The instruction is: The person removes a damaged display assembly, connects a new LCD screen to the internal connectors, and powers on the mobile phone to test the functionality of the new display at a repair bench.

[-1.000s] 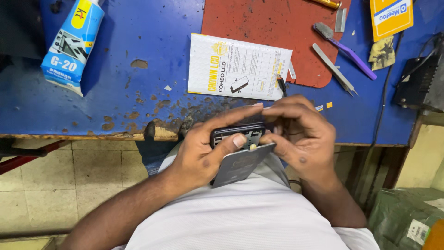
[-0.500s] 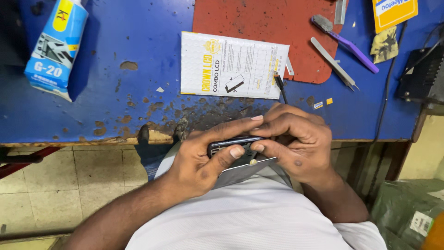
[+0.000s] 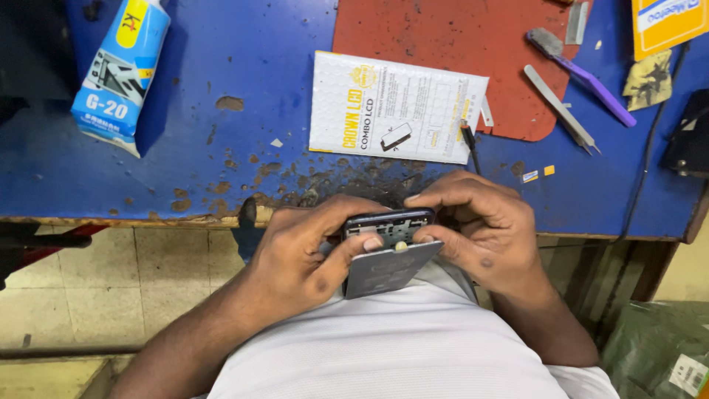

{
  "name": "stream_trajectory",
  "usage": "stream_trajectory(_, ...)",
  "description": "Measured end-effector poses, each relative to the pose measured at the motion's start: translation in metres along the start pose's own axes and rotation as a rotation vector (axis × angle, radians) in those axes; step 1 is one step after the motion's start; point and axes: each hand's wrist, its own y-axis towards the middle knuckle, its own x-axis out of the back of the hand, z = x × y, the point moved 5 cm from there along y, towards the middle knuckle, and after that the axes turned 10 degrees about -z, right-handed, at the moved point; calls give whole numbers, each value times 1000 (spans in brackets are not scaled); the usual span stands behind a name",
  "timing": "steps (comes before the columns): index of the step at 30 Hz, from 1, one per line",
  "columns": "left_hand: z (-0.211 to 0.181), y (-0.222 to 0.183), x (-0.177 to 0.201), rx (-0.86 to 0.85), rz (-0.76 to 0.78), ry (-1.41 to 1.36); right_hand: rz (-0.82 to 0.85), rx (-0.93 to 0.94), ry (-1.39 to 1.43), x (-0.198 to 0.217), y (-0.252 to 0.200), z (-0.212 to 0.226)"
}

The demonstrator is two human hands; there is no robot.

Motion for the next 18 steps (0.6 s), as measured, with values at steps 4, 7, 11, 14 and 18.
stream_trajectory(4, 15, -9, 4, 95, -65, -24, 31, -149, 88, -6, -8, -8)
stream_trajectory(7, 19, -15, 5, 103, -100, -22, 51, -122, -11, -7, -14, -13)
stream_trajectory(11, 25, -27, 8, 143, -123, -17, 73, -50, -187, -6, -14, -11)
stream_trajectory(14, 32, -36, 8, 190, -99, -65, 61, 3, -228, -11, -13, -5)
stream_trajectory(18, 41, -51, 5, 270, 48, -175, 63, -78, -183, -16, -11, -7)
